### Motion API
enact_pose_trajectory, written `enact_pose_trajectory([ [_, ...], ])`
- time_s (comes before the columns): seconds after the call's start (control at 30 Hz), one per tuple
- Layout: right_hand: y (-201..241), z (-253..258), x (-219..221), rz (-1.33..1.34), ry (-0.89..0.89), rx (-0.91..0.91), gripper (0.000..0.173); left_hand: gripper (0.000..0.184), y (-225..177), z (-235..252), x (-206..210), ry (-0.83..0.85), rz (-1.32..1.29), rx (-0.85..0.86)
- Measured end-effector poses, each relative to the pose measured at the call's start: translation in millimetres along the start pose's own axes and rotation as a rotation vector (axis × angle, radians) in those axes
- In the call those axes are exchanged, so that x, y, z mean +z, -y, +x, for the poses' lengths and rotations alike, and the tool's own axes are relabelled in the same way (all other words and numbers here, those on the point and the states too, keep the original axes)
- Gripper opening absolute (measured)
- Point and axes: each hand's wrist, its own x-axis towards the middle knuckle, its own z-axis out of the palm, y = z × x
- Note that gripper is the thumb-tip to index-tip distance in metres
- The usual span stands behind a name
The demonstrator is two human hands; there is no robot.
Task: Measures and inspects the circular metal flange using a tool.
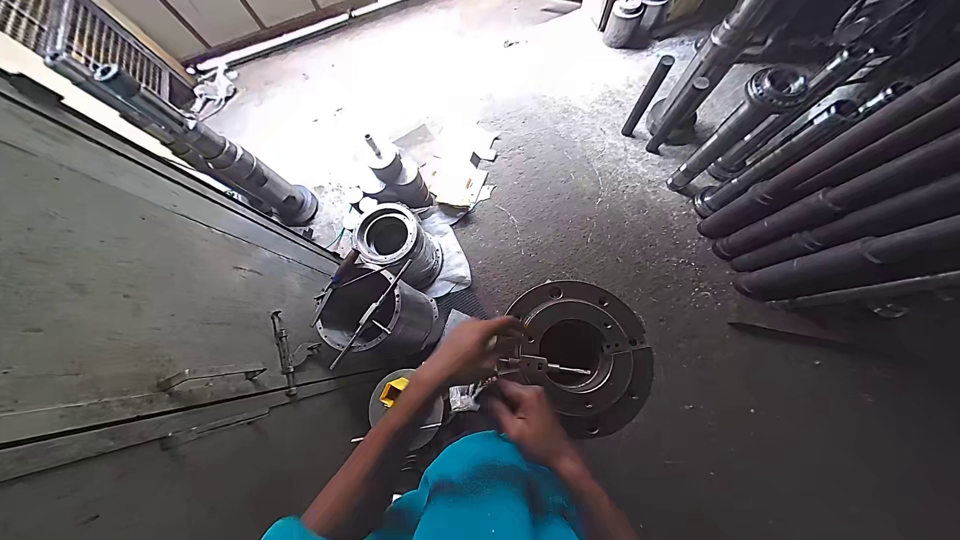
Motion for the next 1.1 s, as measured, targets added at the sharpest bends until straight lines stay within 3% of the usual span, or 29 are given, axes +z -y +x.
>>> enact_pose_trajectory([
  [0.07,-9.2,-8.7,-41.8,-0.365,-0.231,-0.195,0.023,0.033,39.4,-44.8,5.7,-0.152,-0.128,-0.094],
  [0.13,-16.4,-8.1,-91.8,-0.679,-0.308,-0.135,0.029,0.032,48.8,-68.2,27.7,-0.248,-0.426,-0.156],
  [0.23,-21.1,-13.9,-136.6,-0.752,-0.052,0.225,0.038,0.023,26.3,-62.3,64.1,-0.536,-0.823,-0.265],
  [0.33,-21.9,-28.9,-130.2,-0.525,0.182,0.393,0.041,0.022,17.8,-23.0,58.5,-0.629,-0.86,-0.292],
  [0.4,-28.2,-36.7,-99.0,-0.327,0.338,0.416,0.042,0.024,17.3,12.3,45.5,-0.487,-0.681,-0.282],
  [0.47,-35.3,-28.4,-48.5,-0.092,0.379,0.38,0.042,0.025,10.9,54.6,32.3,-0.169,-0.411,-0.154],
  [0.57,-19.2,5.6,21.9,0.191,0.095,0.408,0.029,0.021,-33.0,100.7,34.1,0.332,0.02,0.009],
  [0.6,-8.1,15.1,35.8,0.185,-0.031,0.451,0.02,0.02,-48.1,104.0,37.4,0.437,0.133,0.005],
  [0.67,0.2,19.0,36.9,0.158,-0.035,0.447,0.015,0.028,-62.3,90.3,34.9,0.467,0.262,-0.043],
  [0.73,-6.8,10.0,7.0,0.043,0.218,0.34,0.029,0.038,-47.0,58.0,23.5,0.296,0.182,-0.041],
  [0.77,-10.9,4.4,-11.4,-0.039,0.242,0.219,0.029,0.038,-29.7,36.6,16.5,0.166,0.084,-0.041],
  [0.83,-13.5,-4.5,-46.7,-0.245,0.034,-0.069,0.027,0.034,11.5,-16.1,15.1,-0.025,-0.118,-0.082],
  [0.9,-13.1,5.8,-87.3,-0.517,-0.232,-0.228,0.029,0.037,39.0,-63.2,30.4,-0.102,-0.343,-0.139],
  [0.93,-14.9,14.8,-107.3,-0.655,-0.274,-0.226,0.031,0.036,43.0,-79.4,42.7,-0.144,-0.499,-0.163],
  [1.0,-20.8,23.6,-132.5,-0.804,-0.168,-0.075,0.037,0.031,34.1,-95.4,70.9,-0.337,-0.781,-0.22],
  [1.1,-30.4,10.1,-133.7,-0.72,-0.054,0.07,0.041,0.02,27.3,-74.3,87.0,-0.685,-0.912,-0.238],
])
